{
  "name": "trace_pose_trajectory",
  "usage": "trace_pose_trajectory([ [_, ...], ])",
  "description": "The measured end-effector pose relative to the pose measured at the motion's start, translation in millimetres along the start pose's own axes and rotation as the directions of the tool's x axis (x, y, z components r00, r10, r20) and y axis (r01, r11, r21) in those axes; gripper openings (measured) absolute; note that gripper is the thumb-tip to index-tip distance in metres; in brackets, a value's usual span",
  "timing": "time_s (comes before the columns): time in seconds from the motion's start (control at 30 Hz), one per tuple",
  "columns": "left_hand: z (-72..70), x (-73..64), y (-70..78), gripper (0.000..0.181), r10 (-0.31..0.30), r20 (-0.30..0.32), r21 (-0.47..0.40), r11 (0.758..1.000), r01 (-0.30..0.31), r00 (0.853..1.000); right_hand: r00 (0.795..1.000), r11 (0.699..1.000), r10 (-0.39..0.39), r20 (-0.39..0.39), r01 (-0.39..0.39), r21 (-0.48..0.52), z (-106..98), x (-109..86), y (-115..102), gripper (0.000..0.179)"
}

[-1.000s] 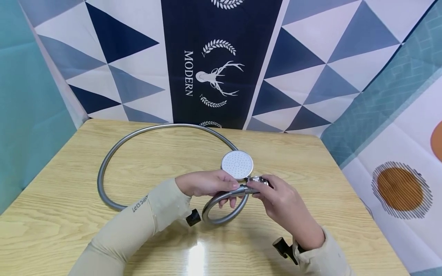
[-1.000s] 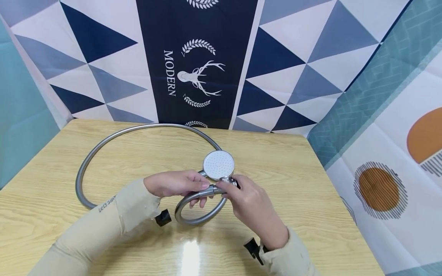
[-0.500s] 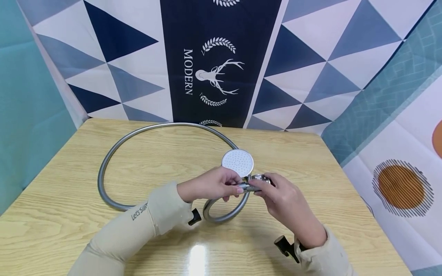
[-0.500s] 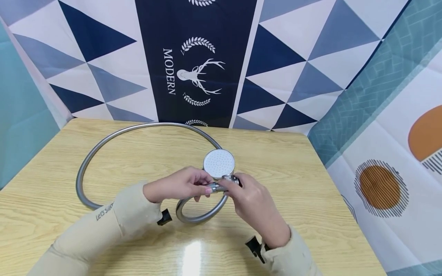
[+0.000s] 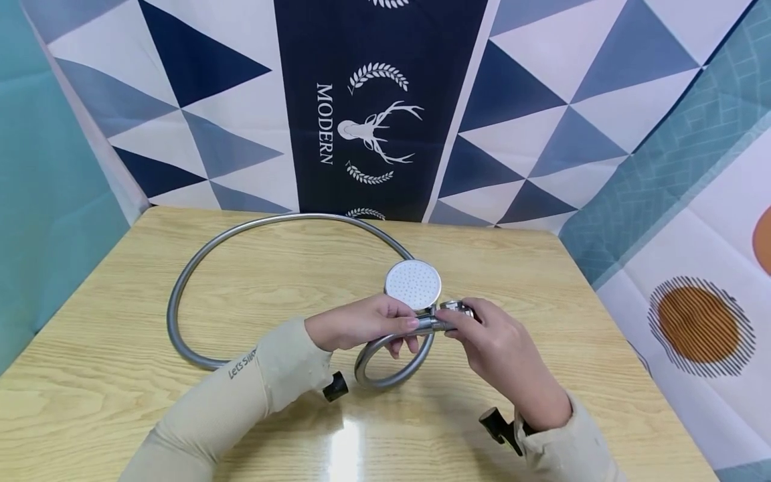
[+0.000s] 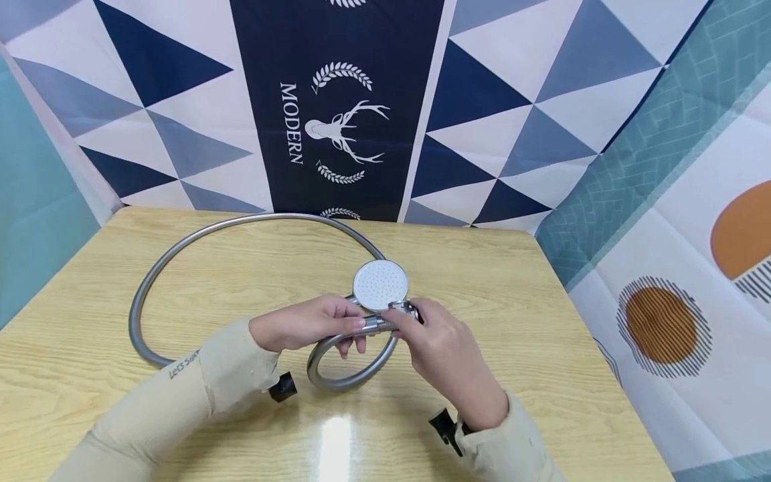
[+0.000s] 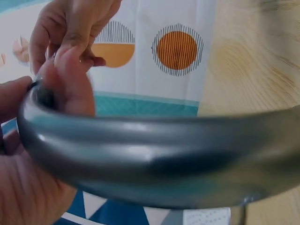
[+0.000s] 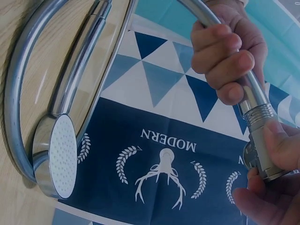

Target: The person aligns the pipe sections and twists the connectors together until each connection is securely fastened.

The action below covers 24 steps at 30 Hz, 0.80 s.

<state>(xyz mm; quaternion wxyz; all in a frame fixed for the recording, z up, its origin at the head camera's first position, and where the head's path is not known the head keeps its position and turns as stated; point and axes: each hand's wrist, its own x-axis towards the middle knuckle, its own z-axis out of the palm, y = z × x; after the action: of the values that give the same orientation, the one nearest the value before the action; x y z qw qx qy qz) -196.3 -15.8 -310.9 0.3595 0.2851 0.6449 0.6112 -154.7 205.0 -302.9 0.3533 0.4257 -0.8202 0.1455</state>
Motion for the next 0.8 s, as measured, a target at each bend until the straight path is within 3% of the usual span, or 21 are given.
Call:
trace_pose_trajectory([
  [0.2,8.0,-1.4,2.4,0.019,0.053,-0.136,0.090,0.995,-0.041,0.989,1.000,1.000,0.007,0.000,-0.007,-0.011,-2.9,2.1,-1.5,0.039],
  [0.33,13.1,-3.6,2.0,0.017,0.115,-0.246,0.212,0.975,-0.062,0.962,1.000,1.000,0.014,0.001,-0.014,-0.011,-2.8,2.9,-1.5,0.039],
  [0.43,14.6,-4.8,1.4,0.018,0.170,-0.287,0.291,0.953,-0.084,0.943,1.000,1.000,0.019,0.006,-0.019,-0.009,-2.9,3.0,-1.3,0.039],
  [0.5,13.9,-5.4,1.3,0.018,0.185,-0.278,0.294,0.951,-0.100,0.943,1.000,1.000,0.020,0.010,-0.020,-0.007,-3.3,3.1,-0.8,0.039],
  [0.57,11.1,-5.4,0.9,0.020,0.172,-0.235,0.250,0.962,-0.112,0.957,1.000,1.000,0.019,0.006,-0.019,-0.008,-3.7,2.5,-0.6,0.039],
  [0.7,4.3,-3.7,-2.7,0.026,0.094,-0.101,0.101,0.991,-0.084,0.990,1.000,1.000,0.010,-0.004,-0.010,-0.013,-4.0,0.6,-0.8,0.039],
  [0.8,2.9,-2.1,-4.0,0.028,0.047,-0.054,0.016,0.999,-0.047,0.997,1.000,1.000,0.002,-0.003,-0.002,-0.015,-3.9,0.0,-1.6,0.039],
])
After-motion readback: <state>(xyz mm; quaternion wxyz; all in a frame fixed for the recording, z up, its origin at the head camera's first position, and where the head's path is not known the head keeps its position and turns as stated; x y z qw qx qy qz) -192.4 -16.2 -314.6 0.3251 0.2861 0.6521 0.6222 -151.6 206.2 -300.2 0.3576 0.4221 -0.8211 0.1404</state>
